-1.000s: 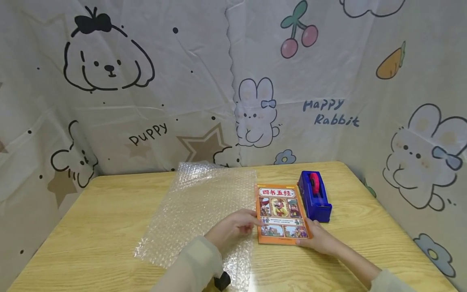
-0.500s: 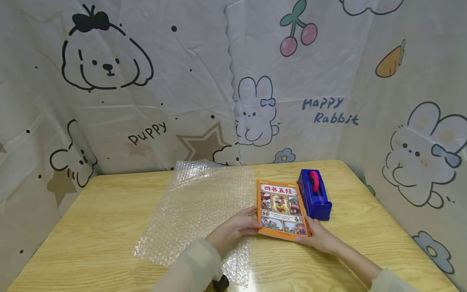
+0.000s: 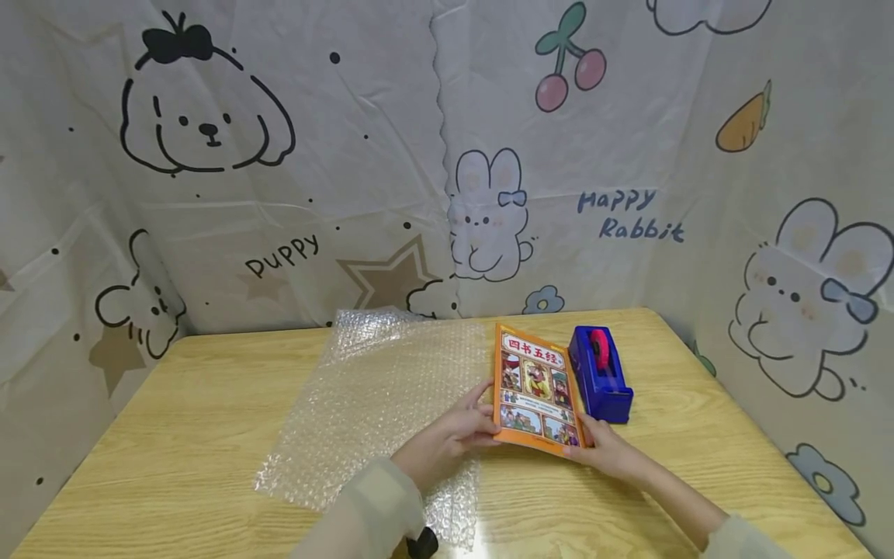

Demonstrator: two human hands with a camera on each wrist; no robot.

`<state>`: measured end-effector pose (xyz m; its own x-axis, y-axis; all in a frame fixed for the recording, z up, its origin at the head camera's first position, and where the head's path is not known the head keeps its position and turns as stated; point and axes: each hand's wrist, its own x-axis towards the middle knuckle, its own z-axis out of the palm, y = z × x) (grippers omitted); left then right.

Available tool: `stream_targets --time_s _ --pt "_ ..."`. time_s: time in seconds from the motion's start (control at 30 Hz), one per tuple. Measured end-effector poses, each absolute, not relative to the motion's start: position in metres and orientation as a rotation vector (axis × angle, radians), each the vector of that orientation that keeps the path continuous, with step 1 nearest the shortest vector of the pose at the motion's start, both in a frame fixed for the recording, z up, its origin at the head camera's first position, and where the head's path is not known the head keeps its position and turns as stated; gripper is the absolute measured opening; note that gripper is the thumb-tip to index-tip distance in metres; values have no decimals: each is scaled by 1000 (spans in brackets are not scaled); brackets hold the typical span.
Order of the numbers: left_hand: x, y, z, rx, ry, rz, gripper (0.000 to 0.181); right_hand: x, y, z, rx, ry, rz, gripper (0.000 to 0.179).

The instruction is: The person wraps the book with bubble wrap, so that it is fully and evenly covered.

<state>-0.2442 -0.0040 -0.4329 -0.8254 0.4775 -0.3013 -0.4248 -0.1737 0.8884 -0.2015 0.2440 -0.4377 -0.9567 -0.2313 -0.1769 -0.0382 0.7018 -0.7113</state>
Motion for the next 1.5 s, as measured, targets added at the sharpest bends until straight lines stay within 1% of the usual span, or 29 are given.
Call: stream_targets --time_s 0.13,0.2,0.43,0.63,0.8,1.1,1.3,1.5 --pt "-246 -4 -428 80 1537 2064 87 -205 242 -436 -194 2641 -1206 71" --pt "-245 -5 -426 106 1520 2073 87 -207 241 -434 -163 2649 -1234 69" --pt "-240 -22 -420 214 1508 2063 85 -216 233 -429 -31 2438 -1597 73" --pt "-238 -43 -417 242 1560 2036 88 -221 224 -426 -56 2333 -1783 74" --pt "-236 -57 -416 287 1555 2020 92 -221 214 -420 -143 2312 -1830 72" --pt "-237 -78 -416 341 1596 1962 101 -220 197 -415 -285 2305 -1833 76" --pt "-237 -100 -415 273 1646 1950 104 -229 174 -417 -373 2372 -1758 73" --pt "-235 -128 -414 223 1739 1928 105 -235 141 -417 -421 2491 -1581 70"
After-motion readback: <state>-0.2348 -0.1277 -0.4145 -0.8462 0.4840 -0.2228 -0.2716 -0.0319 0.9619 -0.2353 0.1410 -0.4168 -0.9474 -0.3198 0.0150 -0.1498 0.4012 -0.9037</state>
